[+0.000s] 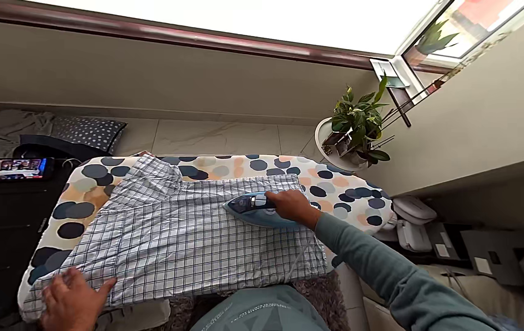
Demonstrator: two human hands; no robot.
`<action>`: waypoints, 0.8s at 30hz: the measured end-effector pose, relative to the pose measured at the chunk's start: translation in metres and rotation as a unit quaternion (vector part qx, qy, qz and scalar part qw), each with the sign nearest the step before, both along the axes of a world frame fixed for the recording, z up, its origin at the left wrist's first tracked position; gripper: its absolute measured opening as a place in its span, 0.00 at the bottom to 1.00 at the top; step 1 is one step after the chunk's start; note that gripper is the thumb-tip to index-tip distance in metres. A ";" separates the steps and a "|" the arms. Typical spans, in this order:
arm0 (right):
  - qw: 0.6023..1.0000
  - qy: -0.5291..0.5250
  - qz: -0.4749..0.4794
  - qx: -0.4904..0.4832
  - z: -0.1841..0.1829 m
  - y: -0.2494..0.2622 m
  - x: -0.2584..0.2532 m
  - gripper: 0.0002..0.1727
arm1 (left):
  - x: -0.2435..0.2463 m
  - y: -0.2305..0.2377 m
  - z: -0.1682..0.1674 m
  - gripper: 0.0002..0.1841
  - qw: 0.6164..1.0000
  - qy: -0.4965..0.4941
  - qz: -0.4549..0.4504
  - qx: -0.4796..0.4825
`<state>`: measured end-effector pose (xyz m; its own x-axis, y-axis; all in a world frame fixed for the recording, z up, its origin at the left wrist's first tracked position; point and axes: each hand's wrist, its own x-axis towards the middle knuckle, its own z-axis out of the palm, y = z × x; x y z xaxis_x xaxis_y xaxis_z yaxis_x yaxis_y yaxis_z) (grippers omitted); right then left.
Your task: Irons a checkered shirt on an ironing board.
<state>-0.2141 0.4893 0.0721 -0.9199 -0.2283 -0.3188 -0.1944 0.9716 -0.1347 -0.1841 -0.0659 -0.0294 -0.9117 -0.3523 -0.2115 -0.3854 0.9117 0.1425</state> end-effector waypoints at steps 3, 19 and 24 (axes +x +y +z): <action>1.000 0.003 0.008 0.014 -0.005 0.032 -0.007 0.17 | -0.005 0.001 -0.008 0.43 0.995 0.023 -0.097 -0.002; 0.995 -0.007 0.012 0.095 -0.009 0.038 -0.065 0.28 | -0.040 -0.036 -0.038 0.37 0.977 0.058 -0.203 0.041; 0.995 0.011 0.059 0.082 -0.012 -0.020 -0.094 0.27 | -0.044 -0.043 -0.042 0.36 0.973 0.078 -0.208 0.056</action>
